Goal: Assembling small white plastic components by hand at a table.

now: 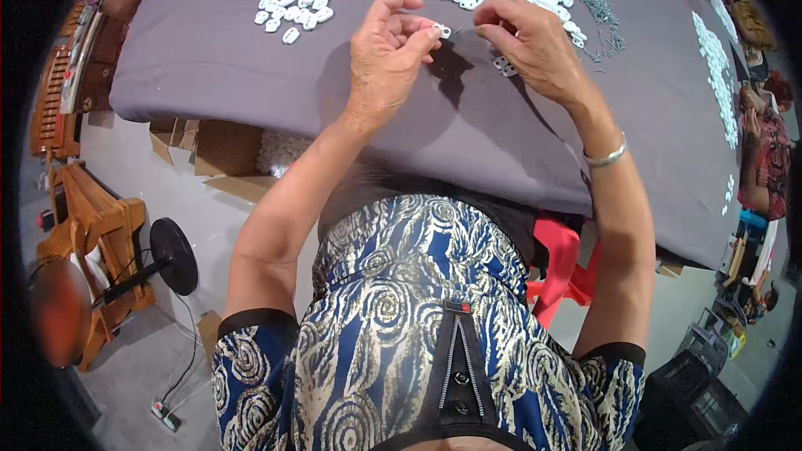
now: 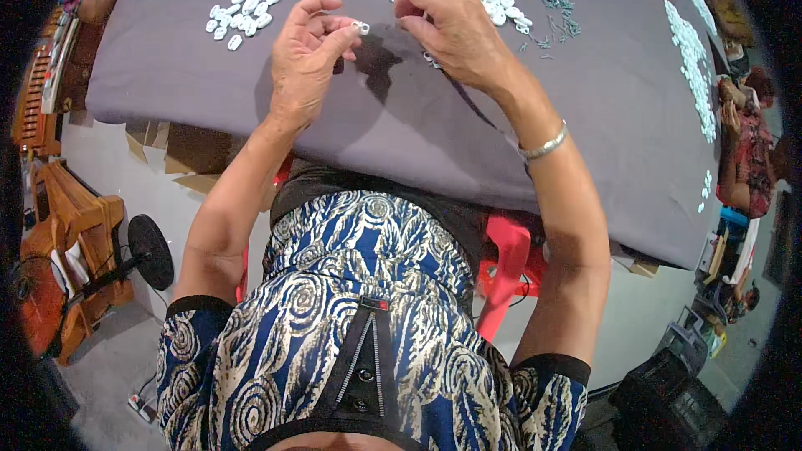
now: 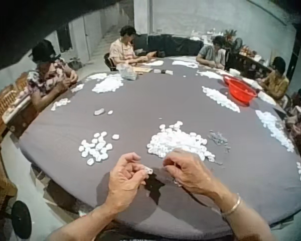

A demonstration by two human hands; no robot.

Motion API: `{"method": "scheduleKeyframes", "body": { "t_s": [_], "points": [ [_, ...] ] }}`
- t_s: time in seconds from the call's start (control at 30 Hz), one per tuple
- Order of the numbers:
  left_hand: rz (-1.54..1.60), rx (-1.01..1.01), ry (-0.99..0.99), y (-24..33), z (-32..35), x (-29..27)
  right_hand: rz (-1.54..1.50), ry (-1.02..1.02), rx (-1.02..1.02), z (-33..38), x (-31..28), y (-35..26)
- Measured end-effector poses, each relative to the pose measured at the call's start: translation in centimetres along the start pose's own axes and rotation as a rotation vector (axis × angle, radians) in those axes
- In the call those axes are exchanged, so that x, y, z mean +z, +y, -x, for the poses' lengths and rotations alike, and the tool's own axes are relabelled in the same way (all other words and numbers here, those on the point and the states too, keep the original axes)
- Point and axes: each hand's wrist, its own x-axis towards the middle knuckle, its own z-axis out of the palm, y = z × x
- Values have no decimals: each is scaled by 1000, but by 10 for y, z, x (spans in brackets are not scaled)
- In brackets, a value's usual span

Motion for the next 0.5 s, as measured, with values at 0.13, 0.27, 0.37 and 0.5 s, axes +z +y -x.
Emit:
{"method": "scheduleKeyframes", "body": {
  "t_s": [0.13,0.27,0.37,0.5],
  "points": [
    [-5,0,17,1,-2,0,33,-73,-49,-13,14,20],
    [-8,20,24,-2,-4,-2,228,-184,-71,-15,18,19],
    [-11,33,22,-2,-2,0,265,-229,-74,-17,19,20],
    [-25,28,19,-7,0,2,207,-93,-50,-11,20,23]
  ]
}}
